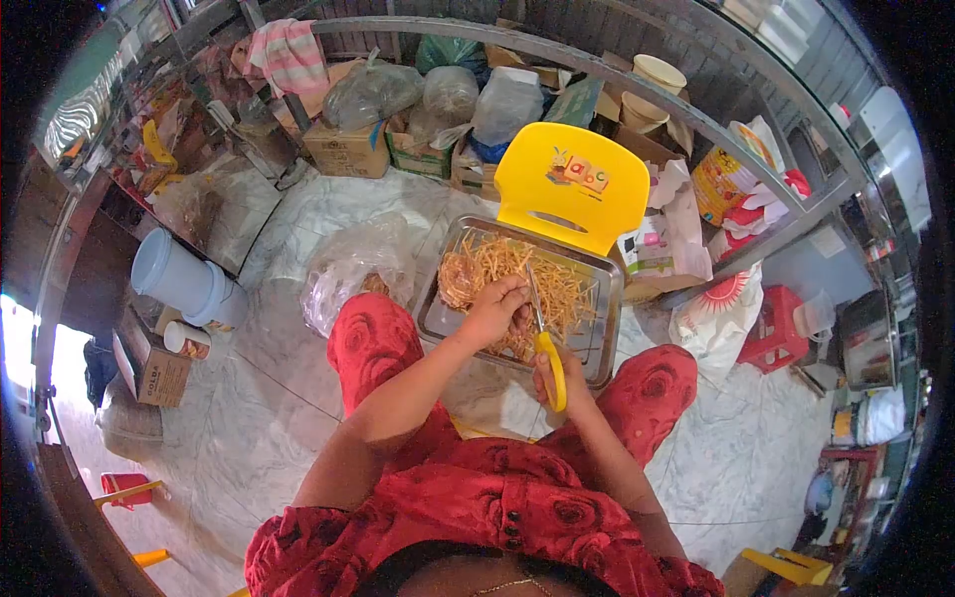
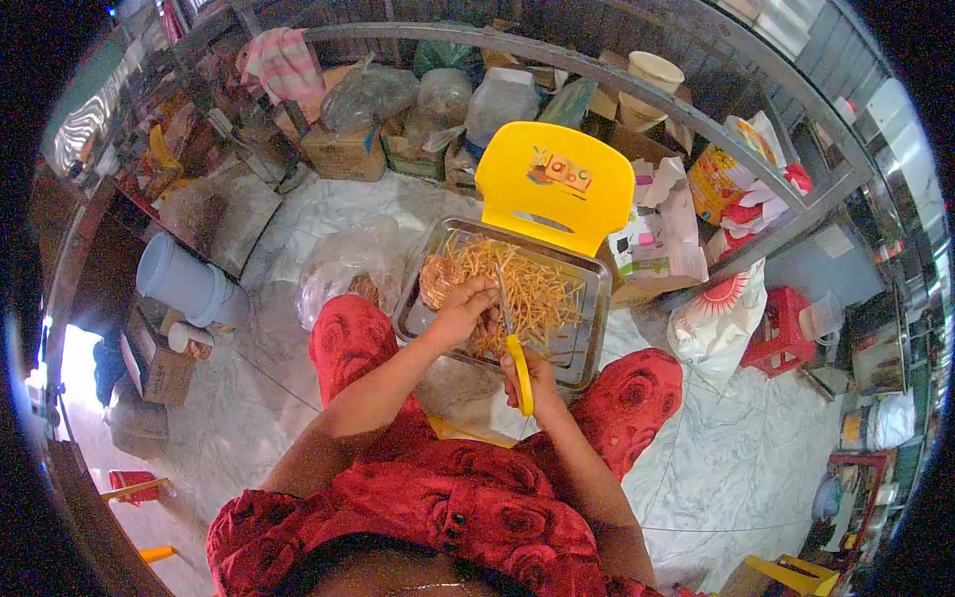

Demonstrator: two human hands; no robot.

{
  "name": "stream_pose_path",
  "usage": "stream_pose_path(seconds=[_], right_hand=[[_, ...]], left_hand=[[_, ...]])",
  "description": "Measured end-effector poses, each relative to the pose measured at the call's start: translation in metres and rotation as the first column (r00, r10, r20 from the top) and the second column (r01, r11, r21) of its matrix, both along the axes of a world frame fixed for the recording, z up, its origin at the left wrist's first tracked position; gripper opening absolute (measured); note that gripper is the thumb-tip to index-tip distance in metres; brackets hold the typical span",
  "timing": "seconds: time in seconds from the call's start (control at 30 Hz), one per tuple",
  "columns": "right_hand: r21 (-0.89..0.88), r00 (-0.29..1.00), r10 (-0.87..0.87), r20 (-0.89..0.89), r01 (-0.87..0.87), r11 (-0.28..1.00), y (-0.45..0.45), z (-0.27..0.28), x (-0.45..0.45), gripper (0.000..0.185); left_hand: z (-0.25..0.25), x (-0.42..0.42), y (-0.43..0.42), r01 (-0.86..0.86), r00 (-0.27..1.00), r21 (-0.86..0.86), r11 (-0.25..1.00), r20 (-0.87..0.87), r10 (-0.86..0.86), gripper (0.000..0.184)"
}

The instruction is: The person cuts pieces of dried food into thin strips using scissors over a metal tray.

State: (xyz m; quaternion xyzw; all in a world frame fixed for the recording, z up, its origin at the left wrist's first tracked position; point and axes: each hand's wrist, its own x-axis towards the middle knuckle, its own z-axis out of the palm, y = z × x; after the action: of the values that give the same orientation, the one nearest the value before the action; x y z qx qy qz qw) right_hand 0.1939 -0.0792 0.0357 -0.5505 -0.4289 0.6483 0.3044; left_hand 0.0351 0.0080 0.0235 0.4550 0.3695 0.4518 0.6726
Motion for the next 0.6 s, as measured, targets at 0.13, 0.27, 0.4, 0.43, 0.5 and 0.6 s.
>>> stream_pose_path(seconds=[0.13, 0.27, 0.4, 0.43, 0.5, 0.6], right_hand=[[0.068, 0.992, 0.070, -0.107, -0.063, 0.996, -0.002, -0.010, 0.005, 0.037], [0.100, 0.978, 0.163, -0.129, -0.150, 0.984, -0.006, -0.008, 0.007, 0.040], [0.088, 0.975, 0.179, -0.130, -0.168, 0.982, -0.006, -0.005, 0.006, 0.040], [0.100, 0.975, 0.184, -0.125, -0.172, 0.980, -0.007, -0.004, 0.006, 0.041], [0.111, 0.975, 0.189, -0.121, -0.176, 0.978, -0.007, -0.004, 0.005, 0.041], [0.085, 0.973, 0.199, -0.118, -0.190, 0.978, -0.006, -0.004, 0.007, 0.042]], left_hand=[[0.004, -0.010, 0.007, -0.061, 0.994, 0.096, 0.994, -0.080, 0.068, 0.015], [0.018, -0.017, 0.007, -0.130, 0.982, 0.093, 0.987, -0.126, 0.142, 0.015], [0.015, -0.017, 0.010, -0.170, 0.978, 0.089, 0.981, -0.110, 0.179, 0.015], [0.015, -0.018, 0.010, -0.165, 0.977, 0.104, 0.981, -0.117, 0.176, 0.015], [0.014, -0.018, 0.011, -0.159, 0.977, 0.118, 0.980, -0.126, 0.173, 0.015], [0.017, -0.016, 0.010, -0.147, 0.975, 0.154, 0.977, -0.146, 0.170, 0.016]])
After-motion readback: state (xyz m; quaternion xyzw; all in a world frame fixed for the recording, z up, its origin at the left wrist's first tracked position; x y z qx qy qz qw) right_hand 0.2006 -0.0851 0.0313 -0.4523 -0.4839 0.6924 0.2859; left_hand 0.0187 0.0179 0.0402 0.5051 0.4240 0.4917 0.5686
